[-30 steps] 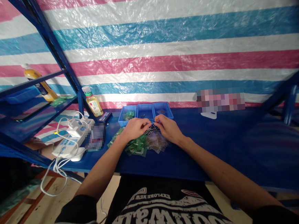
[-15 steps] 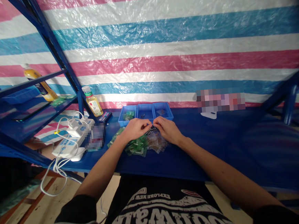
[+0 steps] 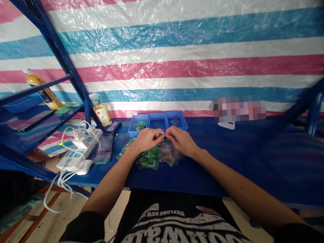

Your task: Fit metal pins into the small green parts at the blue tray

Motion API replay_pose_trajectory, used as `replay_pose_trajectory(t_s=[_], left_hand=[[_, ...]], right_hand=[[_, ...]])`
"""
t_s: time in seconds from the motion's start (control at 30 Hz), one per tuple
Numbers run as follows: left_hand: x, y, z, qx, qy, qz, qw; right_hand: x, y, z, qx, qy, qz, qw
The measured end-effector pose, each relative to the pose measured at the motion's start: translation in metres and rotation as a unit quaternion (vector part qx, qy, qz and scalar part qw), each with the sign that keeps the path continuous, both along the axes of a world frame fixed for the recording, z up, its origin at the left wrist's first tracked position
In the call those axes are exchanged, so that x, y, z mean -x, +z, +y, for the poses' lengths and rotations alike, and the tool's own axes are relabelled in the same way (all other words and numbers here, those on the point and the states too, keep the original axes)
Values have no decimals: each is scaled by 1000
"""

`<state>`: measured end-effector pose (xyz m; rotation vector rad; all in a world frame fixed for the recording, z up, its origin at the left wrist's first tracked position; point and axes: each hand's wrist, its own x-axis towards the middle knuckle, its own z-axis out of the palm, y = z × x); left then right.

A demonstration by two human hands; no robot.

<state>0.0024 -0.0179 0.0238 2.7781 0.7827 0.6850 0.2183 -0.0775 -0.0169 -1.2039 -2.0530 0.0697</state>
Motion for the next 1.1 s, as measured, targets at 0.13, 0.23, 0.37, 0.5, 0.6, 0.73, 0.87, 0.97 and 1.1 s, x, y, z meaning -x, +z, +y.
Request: replay_pose_trajectory(t_s=[0.13,0.23,0.37,0.5,0.6,0.73,0.87,0.97,1.1], left_hand=[[0,0,0,7,-1,1,1000],[0,-1,0,7,-2,-1,1000],[0,0,0,3,-2,0,1000],[0,1,0,4,-1,3,1000],[0,1,-1,3,1,4,1000],[0,3,-2,6,3,-1,1000],[0,3,-1,7,11,-13,1000],[1,3,0,5,14,-26,1000],[2,3,1,2,10,-34,999]], right_hand=[[0,2,-1,3,-7,-5,1000],[0,2,-1,3,-15,-11,1000],[-1,1,0,0,-26,-22,999],[-1,-1,2,-3,-42,-36,998],[-1,-1,3,-5,-52,-38,998],[-1,2,2,-2,-67,-43,997],[-1,4,0,1,-85,-37,996],[-2,4,1,-2,-90,-17,996],[-3,3,1,-13,-80,13,997]])
